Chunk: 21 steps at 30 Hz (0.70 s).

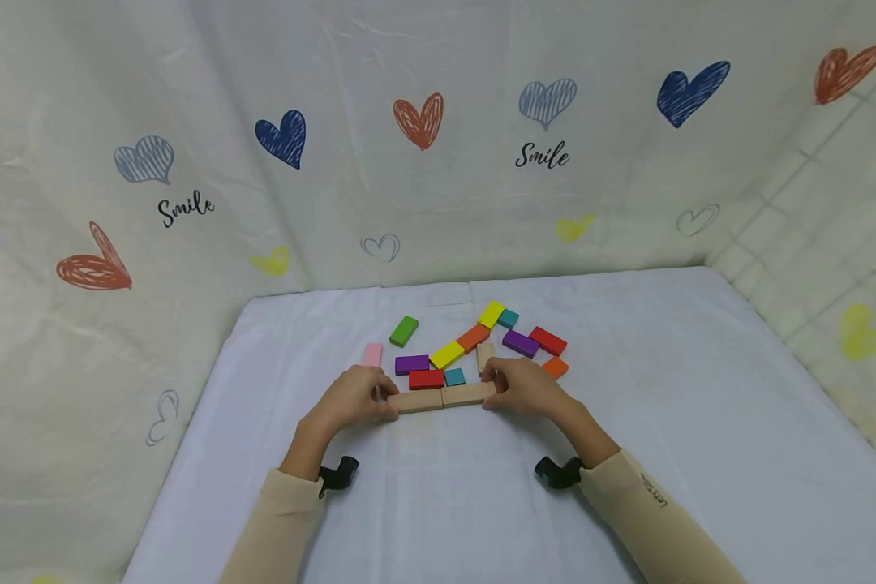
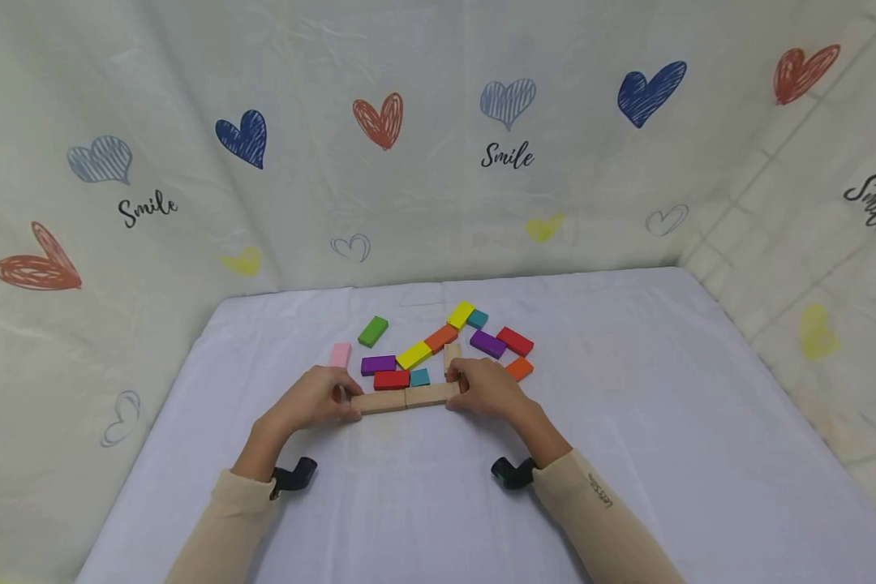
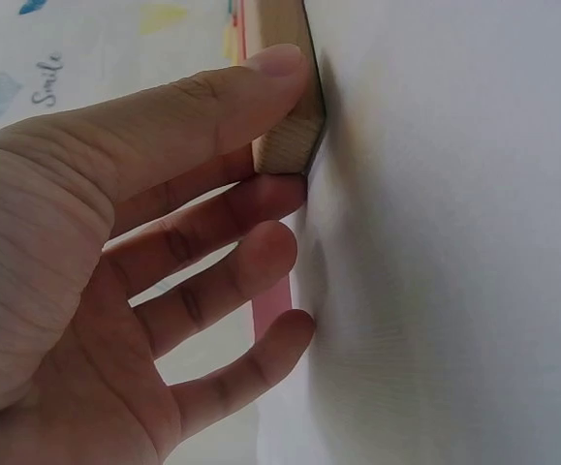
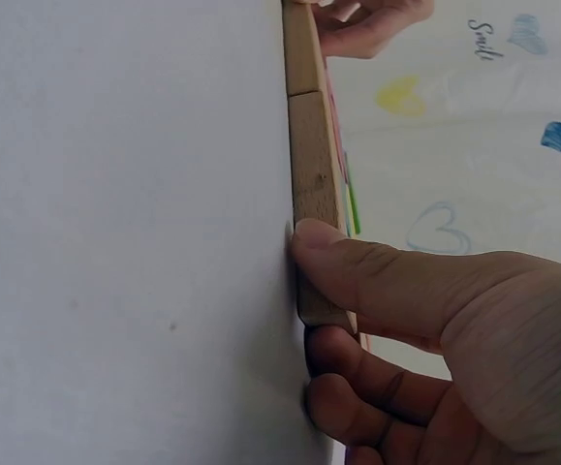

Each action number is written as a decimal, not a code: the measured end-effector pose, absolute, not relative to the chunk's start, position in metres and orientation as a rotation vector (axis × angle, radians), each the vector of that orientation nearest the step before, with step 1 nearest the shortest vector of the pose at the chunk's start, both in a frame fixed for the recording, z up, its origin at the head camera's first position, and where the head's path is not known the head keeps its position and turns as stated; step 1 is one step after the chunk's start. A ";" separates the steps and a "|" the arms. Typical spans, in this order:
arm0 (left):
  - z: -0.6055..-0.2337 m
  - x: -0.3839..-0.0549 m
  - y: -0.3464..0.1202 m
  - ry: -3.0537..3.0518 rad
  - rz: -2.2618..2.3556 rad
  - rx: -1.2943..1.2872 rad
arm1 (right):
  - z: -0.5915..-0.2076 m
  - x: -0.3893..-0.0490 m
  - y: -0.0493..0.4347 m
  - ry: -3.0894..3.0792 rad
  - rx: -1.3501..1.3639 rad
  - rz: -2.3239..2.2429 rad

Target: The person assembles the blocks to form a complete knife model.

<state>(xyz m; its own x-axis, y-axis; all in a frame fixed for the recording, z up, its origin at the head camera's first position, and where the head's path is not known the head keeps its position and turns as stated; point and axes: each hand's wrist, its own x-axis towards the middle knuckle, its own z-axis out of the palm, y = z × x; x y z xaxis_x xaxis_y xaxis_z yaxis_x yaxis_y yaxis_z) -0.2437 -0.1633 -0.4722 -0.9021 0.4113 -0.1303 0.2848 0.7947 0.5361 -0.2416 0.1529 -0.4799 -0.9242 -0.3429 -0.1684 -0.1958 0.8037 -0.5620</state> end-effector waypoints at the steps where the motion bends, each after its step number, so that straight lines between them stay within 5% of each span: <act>1: -0.472 -0.243 -0.164 2.744 0.763 0.542 | -0.480 -0.242 0.153 2.727 -0.416 -0.811; 21: -0.473 -0.247 -0.167 2.738 0.796 0.532 | -0.477 -0.239 0.150 2.686 -0.395 -0.840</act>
<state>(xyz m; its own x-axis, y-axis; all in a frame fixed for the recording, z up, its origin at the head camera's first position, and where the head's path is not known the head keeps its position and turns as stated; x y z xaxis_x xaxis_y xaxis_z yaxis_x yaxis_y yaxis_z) -0.2466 -0.1665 -0.4735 -0.9048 0.4068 -0.1259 0.2758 0.7850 0.5546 -0.2389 0.1501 -0.4773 -0.9175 -0.3445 -0.1989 -0.1699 0.7914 -0.5872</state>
